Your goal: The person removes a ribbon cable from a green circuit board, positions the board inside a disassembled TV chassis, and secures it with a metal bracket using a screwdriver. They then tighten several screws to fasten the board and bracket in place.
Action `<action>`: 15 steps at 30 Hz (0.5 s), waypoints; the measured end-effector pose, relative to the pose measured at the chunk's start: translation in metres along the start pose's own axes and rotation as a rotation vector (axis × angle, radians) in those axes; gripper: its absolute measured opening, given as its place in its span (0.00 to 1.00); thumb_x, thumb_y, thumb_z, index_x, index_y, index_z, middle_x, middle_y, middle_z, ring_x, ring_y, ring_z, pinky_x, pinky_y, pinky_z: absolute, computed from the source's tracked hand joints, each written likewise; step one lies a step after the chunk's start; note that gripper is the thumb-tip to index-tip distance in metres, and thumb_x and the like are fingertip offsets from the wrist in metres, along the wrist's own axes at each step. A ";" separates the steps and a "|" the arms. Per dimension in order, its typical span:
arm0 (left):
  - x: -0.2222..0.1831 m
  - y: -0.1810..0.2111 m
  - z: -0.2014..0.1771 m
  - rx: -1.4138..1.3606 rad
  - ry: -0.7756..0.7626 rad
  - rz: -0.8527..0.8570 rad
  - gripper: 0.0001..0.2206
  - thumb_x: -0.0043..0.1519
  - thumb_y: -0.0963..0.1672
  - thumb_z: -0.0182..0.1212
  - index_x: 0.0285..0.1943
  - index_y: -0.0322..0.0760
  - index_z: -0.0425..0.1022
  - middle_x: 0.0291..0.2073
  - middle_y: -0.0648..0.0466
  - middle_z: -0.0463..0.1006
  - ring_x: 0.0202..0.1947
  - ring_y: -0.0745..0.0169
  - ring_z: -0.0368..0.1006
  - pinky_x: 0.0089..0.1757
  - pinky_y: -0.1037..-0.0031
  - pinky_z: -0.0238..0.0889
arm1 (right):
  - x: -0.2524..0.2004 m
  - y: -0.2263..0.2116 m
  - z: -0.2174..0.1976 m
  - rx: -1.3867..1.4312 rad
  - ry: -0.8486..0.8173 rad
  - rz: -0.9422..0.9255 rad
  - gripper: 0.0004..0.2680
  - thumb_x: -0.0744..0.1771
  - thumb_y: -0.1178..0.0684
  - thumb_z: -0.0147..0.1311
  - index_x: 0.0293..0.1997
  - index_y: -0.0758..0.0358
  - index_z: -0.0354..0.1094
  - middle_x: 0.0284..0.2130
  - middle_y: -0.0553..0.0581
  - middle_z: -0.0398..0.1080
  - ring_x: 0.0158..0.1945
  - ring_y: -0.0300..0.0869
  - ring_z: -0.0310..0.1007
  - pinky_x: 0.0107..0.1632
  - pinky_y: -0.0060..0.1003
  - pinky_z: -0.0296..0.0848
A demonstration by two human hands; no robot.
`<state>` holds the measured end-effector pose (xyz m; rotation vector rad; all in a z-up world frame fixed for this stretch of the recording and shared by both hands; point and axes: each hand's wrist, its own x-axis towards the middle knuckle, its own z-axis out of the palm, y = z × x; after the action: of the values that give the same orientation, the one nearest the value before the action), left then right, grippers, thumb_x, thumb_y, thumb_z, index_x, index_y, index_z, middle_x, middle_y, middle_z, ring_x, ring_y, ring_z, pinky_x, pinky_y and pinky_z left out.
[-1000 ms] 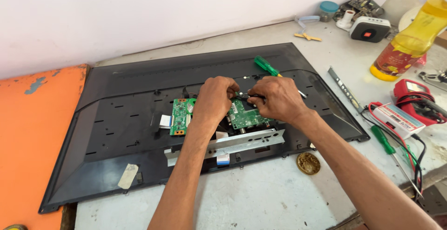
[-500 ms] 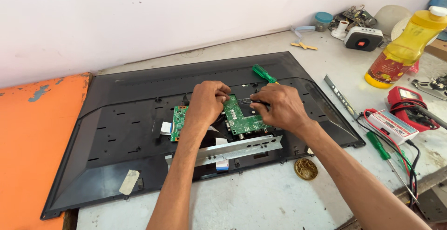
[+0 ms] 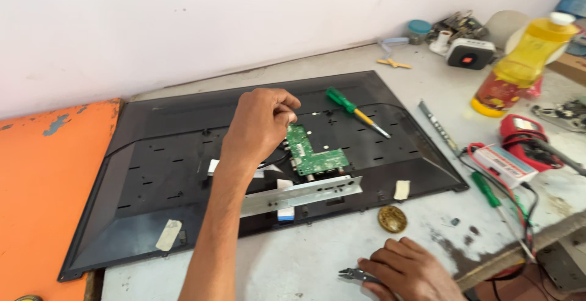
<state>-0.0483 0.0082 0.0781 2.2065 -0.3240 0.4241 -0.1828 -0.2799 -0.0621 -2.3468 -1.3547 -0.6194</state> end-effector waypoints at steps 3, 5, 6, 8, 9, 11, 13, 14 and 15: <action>-0.009 0.025 -0.005 0.011 -0.026 0.107 0.10 0.59 0.36 0.59 0.47 0.31 0.82 0.35 0.46 0.86 0.36 0.61 0.85 0.39 0.71 0.76 | -0.025 0.000 0.019 0.054 0.005 0.127 0.11 0.63 0.49 0.66 0.45 0.63 0.78 0.34 0.56 0.74 0.39 0.46 0.74 0.44 0.44 0.72; -0.018 0.040 -0.003 -0.010 -0.095 0.100 0.10 0.59 0.38 0.61 0.48 0.32 0.82 0.35 0.47 0.87 0.33 0.60 0.84 0.37 0.70 0.75 | -0.033 -0.004 0.028 0.094 0.047 0.239 0.12 0.63 0.47 0.66 0.45 0.62 0.79 0.35 0.56 0.74 0.43 0.46 0.75 0.50 0.48 0.70; -0.023 0.045 0.000 -0.028 -0.151 0.057 0.10 0.58 0.38 0.62 0.48 0.33 0.82 0.34 0.48 0.87 0.30 0.59 0.83 0.34 0.68 0.74 | -0.035 -0.002 0.028 0.069 0.044 0.229 0.12 0.63 0.47 0.65 0.45 0.63 0.78 0.36 0.57 0.73 0.45 0.48 0.74 0.54 0.51 0.68; -0.036 0.048 0.021 -0.041 -0.319 -0.027 0.11 0.58 0.39 0.62 0.49 0.36 0.83 0.33 0.50 0.87 0.26 0.57 0.81 0.31 0.67 0.72 | -0.040 -0.001 0.027 0.024 0.024 0.213 0.13 0.63 0.47 0.64 0.46 0.64 0.77 0.38 0.59 0.72 0.48 0.52 0.72 0.60 0.57 0.64; -0.047 0.047 0.037 -0.023 -0.423 -0.072 0.11 0.58 0.39 0.62 0.49 0.37 0.83 0.32 0.50 0.87 0.25 0.57 0.80 0.31 0.67 0.71 | -0.041 0.001 0.024 0.029 0.027 0.208 0.13 0.64 0.46 0.64 0.47 0.64 0.77 0.39 0.58 0.72 0.50 0.51 0.72 0.61 0.57 0.63; -0.078 0.043 0.077 -0.078 -0.579 -0.011 0.12 0.57 0.40 0.64 0.50 0.37 0.81 0.38 0.50 0.86 0.34 0.63 0.81 0.35 0.70 0.73 | -0.042 0.009 0.016 0.045 0.038 0.191 0.14 0.64 0.46 0.63 0.48 0.64 0.78 0.41 0.57 0.72 0.52 0.50 0.72 0.63 0.58 0.61; -0.121 0.032 0.098 -0.043 -0.484 0.551 0.16 0.52 0.43 0.73 0.48 0.31 0.82 0.43 0.42 0.83 0.44 0.47 0.75 0.45 0.60 0.68 | -0.042 0.010 0.007 -0.024 0.100 0.144 0.12 0.64 0.43 0.62 0.45 0.56 0.77 0.45 0.57 0.71 0.57 0.49 0.70 0.66 0.59 0.57; -0.136 0.025 0.101 -0.011 -0.492 0.506 0.15 0.53 0.43 0.72 0.47 0.32 0.83 0.44 0.43 0.83 0.46 0.47 0.76 0.47 0.60 0.68 | -0.041 0.010 0.003 -0.065 0.129 0.124 0.11 0.64 0.41 0.62 0.44 0.53 0.76 0.47 0.56 0.71 0.59 0.49 0.69 0.67 0.60 0.55; -0.148 0.020 0.104 0.013 -0.504 0.464 0.13 0.53 0.42 0.71 0.46 0.33 0.83 0.44 0.44 0.83 0.47 0.48 0.76 0.48 0.61 0.68 | -0.041 0.010 -0.002 -0.054 0.093 0.168 0.11 0.63 0.43 0.63 0.44 0.54 0.77 0.47 0.57 0.72 0.58 0.50 0.69 0.65 0.62 0.55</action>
<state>-0.1708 -0.0739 -0.0293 2.2192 -1.1170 0.1018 -0.1927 -0.3144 -0.0834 -2.4110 -1.1001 -0.7132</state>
